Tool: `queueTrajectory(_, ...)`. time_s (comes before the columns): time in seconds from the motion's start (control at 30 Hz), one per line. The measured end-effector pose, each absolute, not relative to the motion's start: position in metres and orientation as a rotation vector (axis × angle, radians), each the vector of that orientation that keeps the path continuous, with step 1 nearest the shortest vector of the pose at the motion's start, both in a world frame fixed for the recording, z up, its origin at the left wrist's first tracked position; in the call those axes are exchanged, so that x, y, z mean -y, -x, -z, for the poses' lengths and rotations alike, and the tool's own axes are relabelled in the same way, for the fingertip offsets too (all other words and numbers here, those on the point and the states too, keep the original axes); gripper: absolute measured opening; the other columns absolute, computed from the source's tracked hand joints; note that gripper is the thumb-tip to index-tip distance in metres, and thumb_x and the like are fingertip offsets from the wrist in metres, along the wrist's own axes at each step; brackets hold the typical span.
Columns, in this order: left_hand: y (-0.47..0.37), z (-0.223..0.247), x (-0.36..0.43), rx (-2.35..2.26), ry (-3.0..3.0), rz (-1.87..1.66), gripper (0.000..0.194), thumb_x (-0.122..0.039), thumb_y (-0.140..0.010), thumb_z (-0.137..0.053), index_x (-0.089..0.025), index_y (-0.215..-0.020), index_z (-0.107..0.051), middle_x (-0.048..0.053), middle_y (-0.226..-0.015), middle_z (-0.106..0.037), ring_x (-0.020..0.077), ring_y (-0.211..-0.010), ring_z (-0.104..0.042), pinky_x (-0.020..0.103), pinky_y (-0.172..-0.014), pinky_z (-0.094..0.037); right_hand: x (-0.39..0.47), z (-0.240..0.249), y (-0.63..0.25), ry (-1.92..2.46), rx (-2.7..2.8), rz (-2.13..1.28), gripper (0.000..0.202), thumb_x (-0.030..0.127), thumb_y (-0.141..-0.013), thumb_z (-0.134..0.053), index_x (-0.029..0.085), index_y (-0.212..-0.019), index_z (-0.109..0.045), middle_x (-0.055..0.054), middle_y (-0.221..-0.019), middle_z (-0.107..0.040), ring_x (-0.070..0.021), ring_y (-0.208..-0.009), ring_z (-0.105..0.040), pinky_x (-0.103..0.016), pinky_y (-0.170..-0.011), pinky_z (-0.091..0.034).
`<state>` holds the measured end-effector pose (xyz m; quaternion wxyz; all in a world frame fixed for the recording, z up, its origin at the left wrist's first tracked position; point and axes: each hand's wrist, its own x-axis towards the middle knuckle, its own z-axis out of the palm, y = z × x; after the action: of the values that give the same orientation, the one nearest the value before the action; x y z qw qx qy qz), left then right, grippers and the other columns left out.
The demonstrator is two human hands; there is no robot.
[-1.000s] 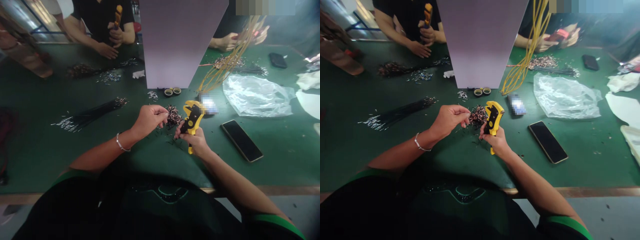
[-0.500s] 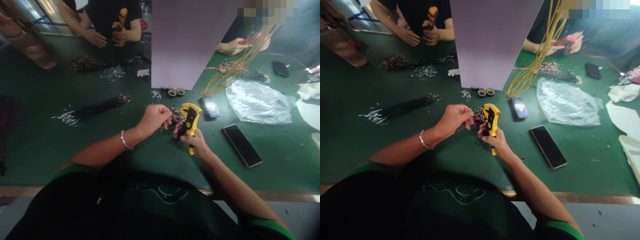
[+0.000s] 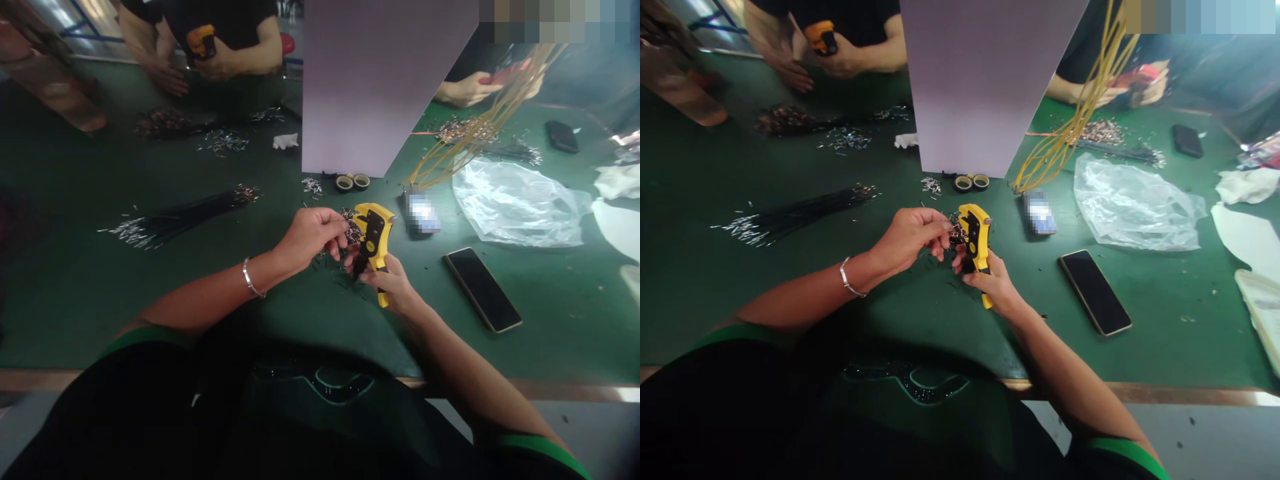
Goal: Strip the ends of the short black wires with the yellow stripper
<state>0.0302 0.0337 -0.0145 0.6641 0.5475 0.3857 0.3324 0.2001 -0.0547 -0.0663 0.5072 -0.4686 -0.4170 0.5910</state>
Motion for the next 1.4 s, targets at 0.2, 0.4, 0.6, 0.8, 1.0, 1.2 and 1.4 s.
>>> queueTrajectory(0.2,-0.032,0.012,-0.032,-0.823,-1.138,-0.723,0.018,-0.014,-0.089,-0.065,-0.012,-0.072,-0.063,-0.001,-0.056,-0.063,0.0051,-0.04,-0.054,0.02,-0.044,-0.043,0.056,0.06,-0.197,1.18,1.038,-1.399,0.037,0.017,-0.058,-0.07,0.021,-0.095,-0.068,-0.003,-0.085,-0.069,-0.0195,-0.074,-0.061,-0.035,-0.07,-0.049)
queueTrajectory(0.4,-0.031,0.01,-0.029,-0.794,-1.086,-0.737,0.02,-0.011,-0.09,-0.061,-0.012,-0.07,-0.062,0.0,-0.057,-0.063,0.0053,-0.04,-0.055,0.021,-0.044,-0.045,0.058,0.062,-0.198,1.198,1.058,-1.357,0.037,0.017,-0.06,-0.068,0.02,-0.097,-0.067,-0.002,-0.084,-0.069,-0.0194,-0.073,-0.062,-0.036,-0.071,-0.051)
queueTrajectory(0.6,-0.032,0.011,-0.023,-0.776,-1.088,-0.653,0.019,-0.012,-0.089,-0.062,-0.013,-0.07,-0.062,0.002,-0.059,-0.065,0.0066,-0.042,-0.057,0.022,-0.046,-0.048,0.058,0.064,-0.199,1.208,1.064,-1.308,0.028,0.018,-0.06,-0.066,0.02,-0.087,-0.069,-0.003,-0.081,-0.069,-0.0197,-0.072,-0.063,-0.036,-0.071,-0.051)
queueTrajectory(0.8,-0.035,0.015,-0.017,-0.793,-1.084,-0.58,0.02,-0.012,-0.09,-0.06,-0.013,-0.07,-0.06,0.002,-0.058,-0.066,0.0069,-0.042,-0.056,0.022,-0.046,-0.048,0.058,0.06,-0.197,1.271,1.106,-1.278,0.026,0.019,-0.059,-0.065,0.022,-0.085,-0.066,-0.002,-0.077,-0.069,-0.0204,-0.07,-0.061,-0.038,-0.069,-0.052)
queueTrajectory(1.0,-0.035,0.021,-0.016,-0.728,-1.053,-0.526,0.016,-0.013,-0.089,-0.06,-0.013,-0.073,-0.06,0.003,-0.061,-0.068,0.0089,-0.042,-0.06,0.023,-0.046,-0.049,0.06,0.062,-0.199,1.261,1.149,-1.244,0.02,0.021,-0.061,-0.065,0.022,-0.081,-0.062,-0.001,-0.07,-0.066,-0.0202,-0.066,-0.06,-0.036,-0.063,-0.049)
queueTrajectory(1.2,-0.037,0.017,-0.014,-0.745,-1.009,-0.477,0.018,-0.01,-0.09,-0.057,-0.012,-0.072,-0.058,0.002,-0.06,-0.067,0.0075,-0.04,-0.058,0.021,-0.044,-0.045,0.061,0.061,-0.199,1.213,1.177,-1.252,0.019,0.019,-0.062,-0.066,0.022,-0.08,-0.063,-0.001,-0.071,-0.065,-0.0182,-0.064,-0.056,-0.034,-0.061,-0.046)
queueTrajectory(1.4,-0.037,0.012,-0.012,-0.764,-1.009,-0.455,0.021,-0.01,-0.09,-0.057,-0.013,-0.07,-0.057,0.002,-0.056,-0.066,0.0069,-0.038,-0.056,0.021,-0.042,-0.043,0.061,0.06,-0.201,1.276,1.209,-1.211,0.017,0.021,-0.061,-0.065,0.023,-0.078,-0.064,0.0,-0.069,-0.064,-0.0179,-0.062,-0.054,-0.033,-0.059,-0.045)
